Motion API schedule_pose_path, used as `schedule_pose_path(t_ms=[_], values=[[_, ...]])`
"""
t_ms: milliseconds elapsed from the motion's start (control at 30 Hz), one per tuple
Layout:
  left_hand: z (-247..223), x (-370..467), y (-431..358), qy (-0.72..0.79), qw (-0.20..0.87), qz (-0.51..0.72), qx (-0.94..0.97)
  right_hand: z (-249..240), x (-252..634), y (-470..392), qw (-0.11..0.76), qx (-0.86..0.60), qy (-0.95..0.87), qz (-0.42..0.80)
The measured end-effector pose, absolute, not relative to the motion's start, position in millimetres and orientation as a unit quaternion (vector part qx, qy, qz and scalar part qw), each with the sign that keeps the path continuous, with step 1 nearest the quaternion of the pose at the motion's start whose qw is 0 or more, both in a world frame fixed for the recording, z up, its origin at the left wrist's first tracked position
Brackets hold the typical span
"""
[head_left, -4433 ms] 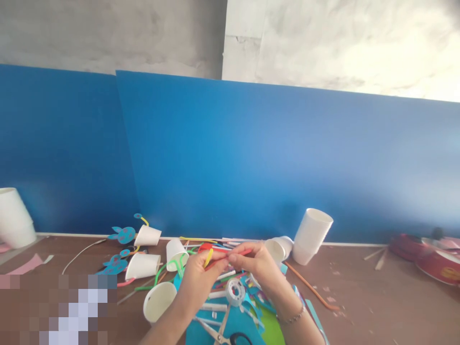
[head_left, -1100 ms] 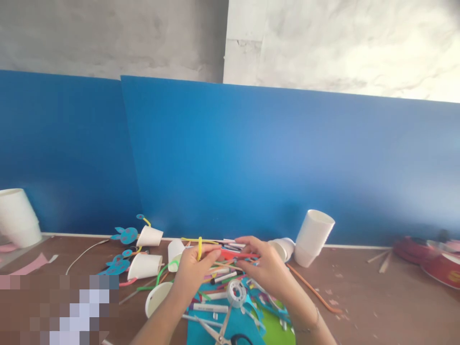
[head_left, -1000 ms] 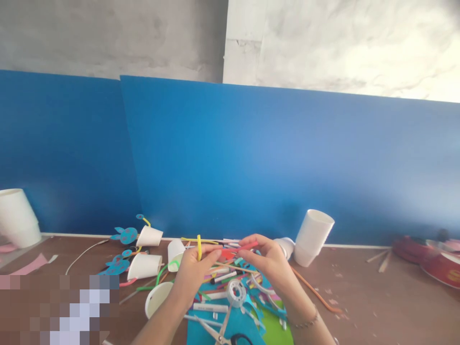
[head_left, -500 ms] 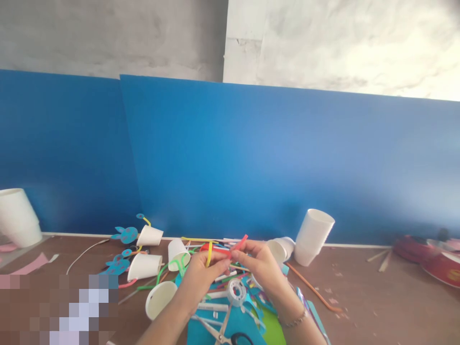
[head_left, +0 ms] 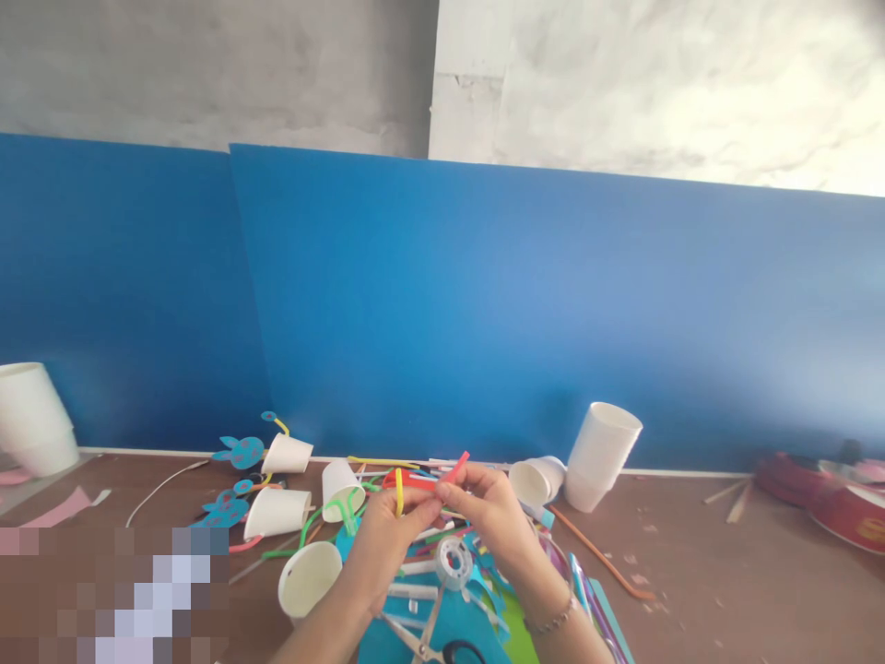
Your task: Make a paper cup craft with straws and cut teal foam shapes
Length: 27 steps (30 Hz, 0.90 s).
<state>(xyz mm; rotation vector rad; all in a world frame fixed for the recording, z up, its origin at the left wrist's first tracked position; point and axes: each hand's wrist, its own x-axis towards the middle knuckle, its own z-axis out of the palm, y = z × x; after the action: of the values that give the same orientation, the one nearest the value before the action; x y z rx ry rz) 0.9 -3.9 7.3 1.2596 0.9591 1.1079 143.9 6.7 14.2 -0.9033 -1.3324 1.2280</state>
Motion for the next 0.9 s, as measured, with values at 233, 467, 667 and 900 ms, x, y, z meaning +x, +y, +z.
schedule_pose_path(t_ms=[233, 467, 667, 900], values=[[8.4, -0.1, -2.6, 0.370, 0.686, 0.440, 0.445, 21.8, 148.5, 8.0, 0.583, -0.367, -0.497, 0.528], [10.8, 4.6, -1.8, 0.340, 0.801, 0.369, 0.326, 12.4, 142.8, 13.3, 0.552, -0.448, -0.476, 0.518], [9.9, 5.5, -8.7, 0.365, 0.803, 0.317, 0.349, 17.8, 139.8, 6.5, 0.519, -0.491, -0.504, 0.486], [10.4, 7.3, -9.2, 0.372, 0.800, 0.293, 0.369, 13.9, 140.8, 2.2, 0.403, -0.408, -0.585, 0.573]])
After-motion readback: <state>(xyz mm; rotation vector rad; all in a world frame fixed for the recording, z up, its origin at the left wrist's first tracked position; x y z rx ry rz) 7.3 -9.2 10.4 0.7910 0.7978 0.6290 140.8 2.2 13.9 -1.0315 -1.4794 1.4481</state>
